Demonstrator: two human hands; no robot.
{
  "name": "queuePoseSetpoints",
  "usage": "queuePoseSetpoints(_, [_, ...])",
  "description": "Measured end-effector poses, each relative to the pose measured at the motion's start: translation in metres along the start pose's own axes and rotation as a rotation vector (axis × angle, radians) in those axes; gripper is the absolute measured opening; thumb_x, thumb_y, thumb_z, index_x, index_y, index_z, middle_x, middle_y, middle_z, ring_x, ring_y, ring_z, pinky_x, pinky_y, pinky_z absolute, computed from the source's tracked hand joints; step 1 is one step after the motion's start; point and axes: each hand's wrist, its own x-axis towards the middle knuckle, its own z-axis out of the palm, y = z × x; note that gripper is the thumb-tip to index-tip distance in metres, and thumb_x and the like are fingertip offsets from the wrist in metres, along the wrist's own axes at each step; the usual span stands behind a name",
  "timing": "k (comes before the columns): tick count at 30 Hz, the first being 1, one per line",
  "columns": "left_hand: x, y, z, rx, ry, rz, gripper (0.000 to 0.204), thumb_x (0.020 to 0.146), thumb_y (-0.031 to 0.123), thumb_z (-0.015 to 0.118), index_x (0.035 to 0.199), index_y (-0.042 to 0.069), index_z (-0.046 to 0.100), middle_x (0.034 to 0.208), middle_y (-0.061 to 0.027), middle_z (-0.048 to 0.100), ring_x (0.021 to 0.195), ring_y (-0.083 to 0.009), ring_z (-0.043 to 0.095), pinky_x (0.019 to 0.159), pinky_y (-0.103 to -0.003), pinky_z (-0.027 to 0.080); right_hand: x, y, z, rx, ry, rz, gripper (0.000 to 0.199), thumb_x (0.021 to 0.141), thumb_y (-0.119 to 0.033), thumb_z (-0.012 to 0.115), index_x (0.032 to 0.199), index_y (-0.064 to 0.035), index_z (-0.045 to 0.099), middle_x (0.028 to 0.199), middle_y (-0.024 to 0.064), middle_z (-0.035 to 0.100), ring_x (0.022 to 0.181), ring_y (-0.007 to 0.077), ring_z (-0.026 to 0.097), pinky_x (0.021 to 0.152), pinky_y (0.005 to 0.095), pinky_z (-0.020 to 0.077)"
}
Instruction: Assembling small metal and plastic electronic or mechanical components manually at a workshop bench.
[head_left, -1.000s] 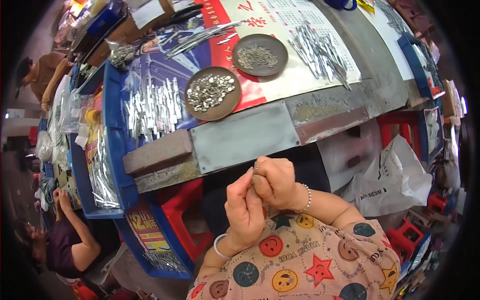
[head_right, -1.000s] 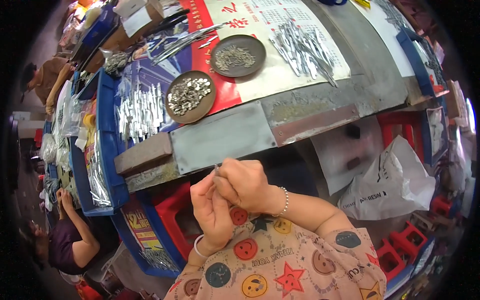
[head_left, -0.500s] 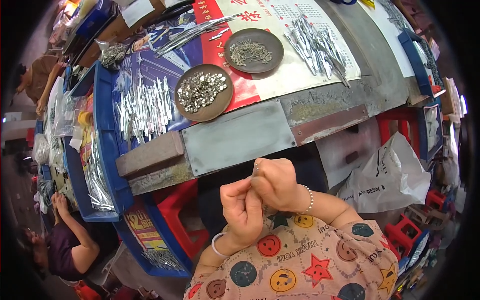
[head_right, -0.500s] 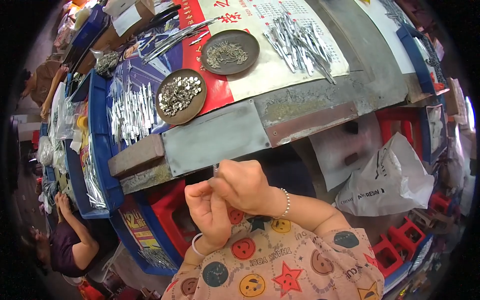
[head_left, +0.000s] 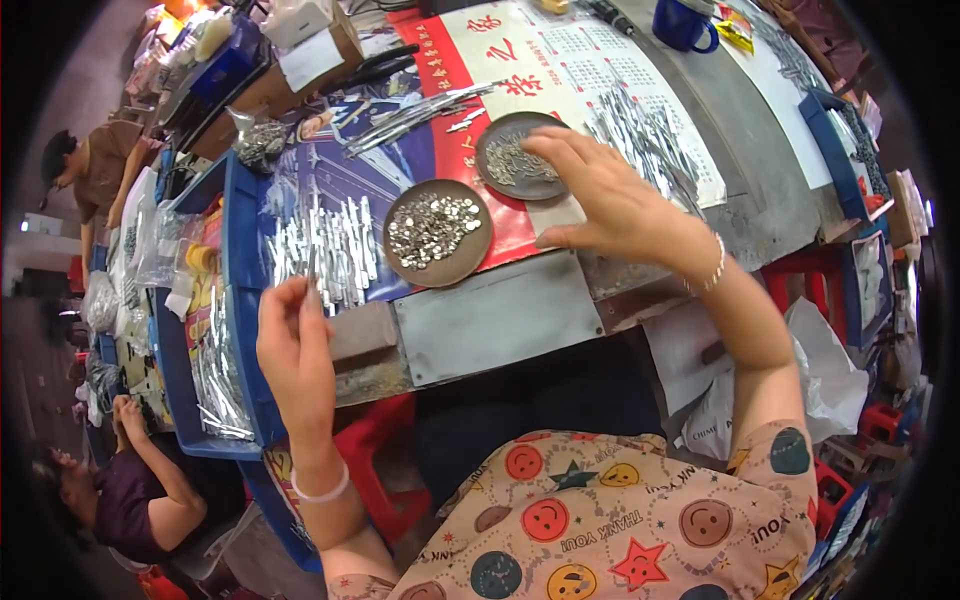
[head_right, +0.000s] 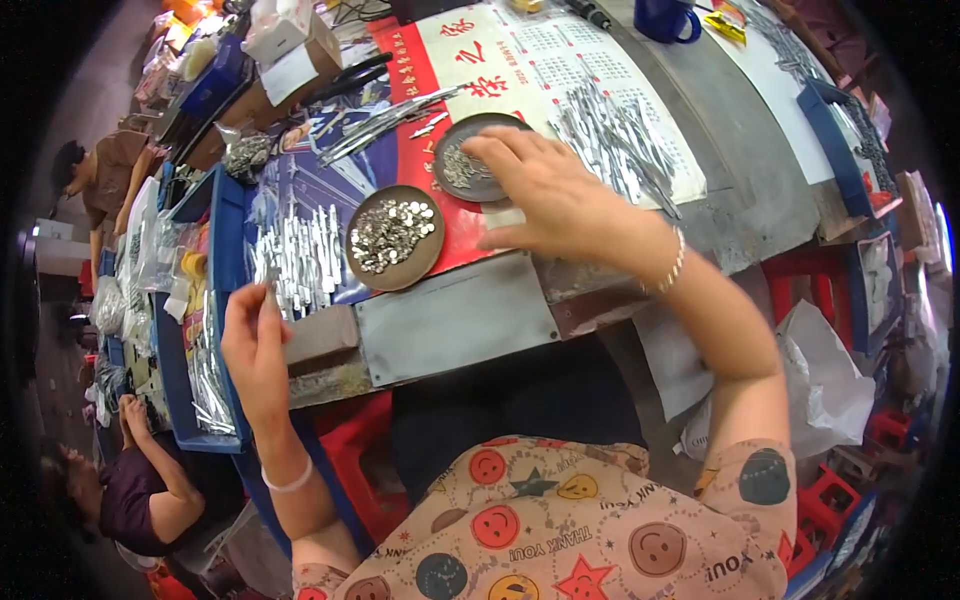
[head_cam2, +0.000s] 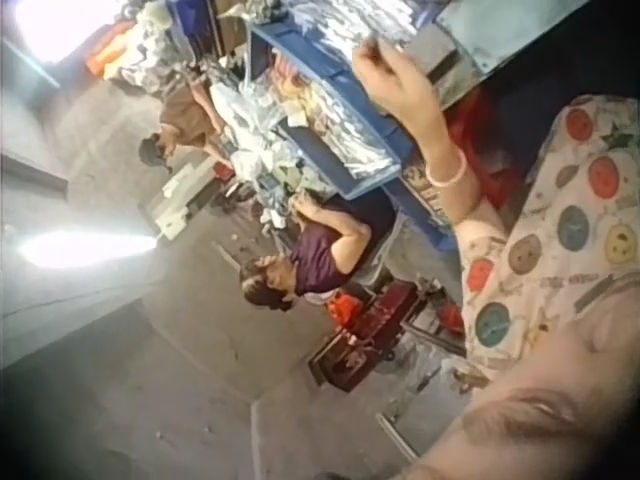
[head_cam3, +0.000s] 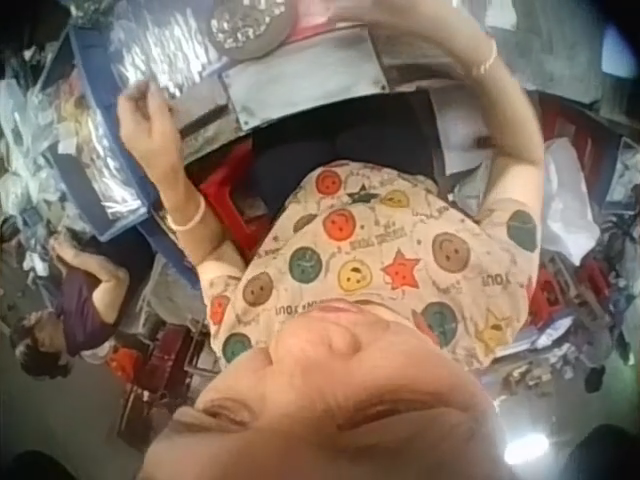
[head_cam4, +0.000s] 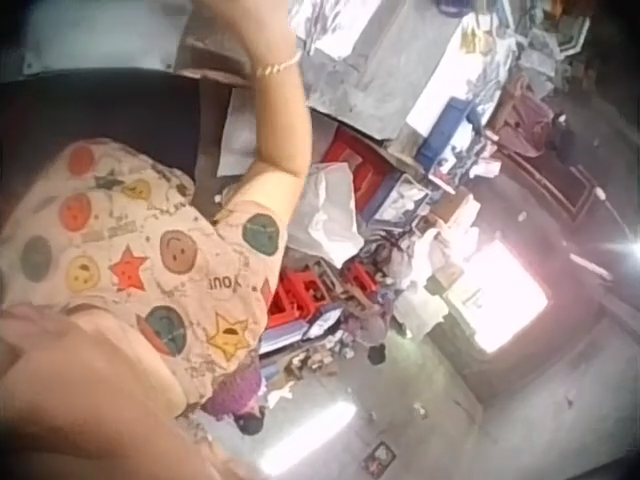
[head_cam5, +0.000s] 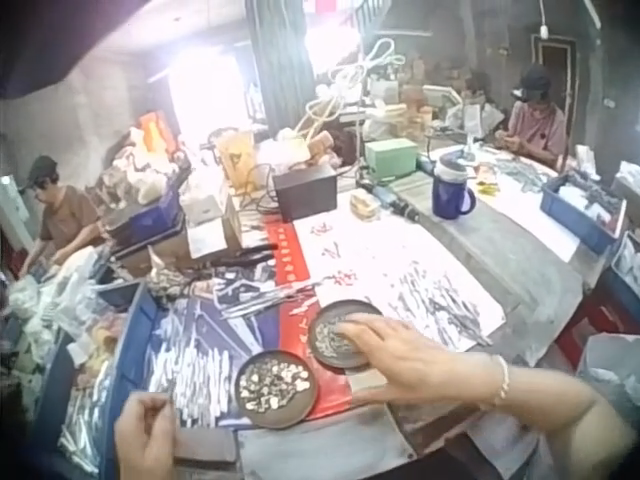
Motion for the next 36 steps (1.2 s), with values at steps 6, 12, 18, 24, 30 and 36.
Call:
queuePoseSetpoints(6, [0.057, -0.036, 0.017, 0.537, -0.033, 0.141, 0.011, 0.082, 0.008, 0.059, 0.089, 0.001, 0.062, 0.074, -0.0162, 0.062, 0.066, -0.0307, 0.061, 0.062, -0.039, 0.048, 0.056, 0.036, 0.009, -0.165, -0.334, 0.138, 0.125, 0.048, -0.049, 0.085, 0.146, -0.0181, 0.015, 0.15, 0.0201, 0.021, 0.138, 0.0393, 0.021, 0.108, 0.0614, 0.0175])
queuePoseSetpoints(12, [0.056, -0.033, 0.026, 0.763, -0.004, 0.29, 0.017, 0.082, 0.01, 0.059, 0.098, 0.003, 0.059, 0.092, -0.0157, 0.06, 0.084, -0.0333, 0.061, 0.071, -0.04, 0.048, 0.072, 0.036, 0.005, -0.138, -0.478, 0.093, 0.126, 0.046, -0.047, 0.086, 0.146, -0.0134, 0.016, 0.145, 0.0197, 0.029, 0.138, 0.0368, 0.022, 0.105, 0.0617, 0.0234])
queuePoseSetpoints(18, [0.061, -0.014, 0.052, 0.622, -0.188, 0.351, 0.019, 0.083, 0.009, 0.058, 0.1, 0.001, 0.059, 0.093, -0.0168, 0.061, 0.084, -0.0345, 0.061, 0.071, -0.042, 0.049, 0.06, 0.036, -0.003, -0.171, -0.49, 0.08, 0.122, 0.048, -0.044, 0.085, 0.144, -0.0099, 0.019, 0.14, 0.0172, 0.033, 0.135, 0.0334, 0.027, 0.102, 0.0641, 0.024])
queuePoseSetpoints(24, [0.09, -0.024, 0.088, 0.566, -0.323, 0.476, 0.018, 0.085, 0.008, 0.056, 0.101, 0.0, 0.058, 0.091, -0.0179, 0.06, 0.084, -0.0364, 0.06, 0.072, -0.044, 0.048, 0.029, 0.018, -0.009, -0.2, -0.467, 0.08, 0.117, 0.05, -0.047, 0.084, 0.142, -0.0078, 0.024, 0.141, 0.0205, 0.032, 0.135, 0.0359, 0.027, 0.105, 0.063, 0.02])
queuePoseSetpoints(30, [0.119, -0.032, 0.103, 0.436, -0.476, 0.374, 0.012, 0.082, 0.008, 0.059, 0.092, 0.001, 0.062, 0.085, -0.0182, 0.062, 0.084, -0.0374, 0.06, 0.073, -0.044, 0.047, 0.009, 0.022, -0.012, -0.127, -0.412, 0.075, 0.113, 0.053, -0.049, 0.083, 0.141, -0.0062, 0.026, 0.141, 0.0216, 0.031, 0.135, 0.0378, 0.026, 0.106, 0.063, 0.018])
queuePoseSetpoints(36, [0.124, -0.025, 0.122, 0.443, -0.509, 0.383, 0.007, 0.081, 0.003, 0.059, 0.086, -0.001, 0.06, 0.081, -0.0184, 0.061, 0.077, -0.0355, 0.06, 0.068, -0.038, 0.047, 0.001, 0.034, -0.008, -0.119, -0.328, 0.021, 0.109, 0.056, -0.051, 0.081, 0.139, -0.0041, 0.029, 0.135, 0.0231, 0.036, 0.132, 0.0392, 0.03, 0.102, 0.064, 0.022])
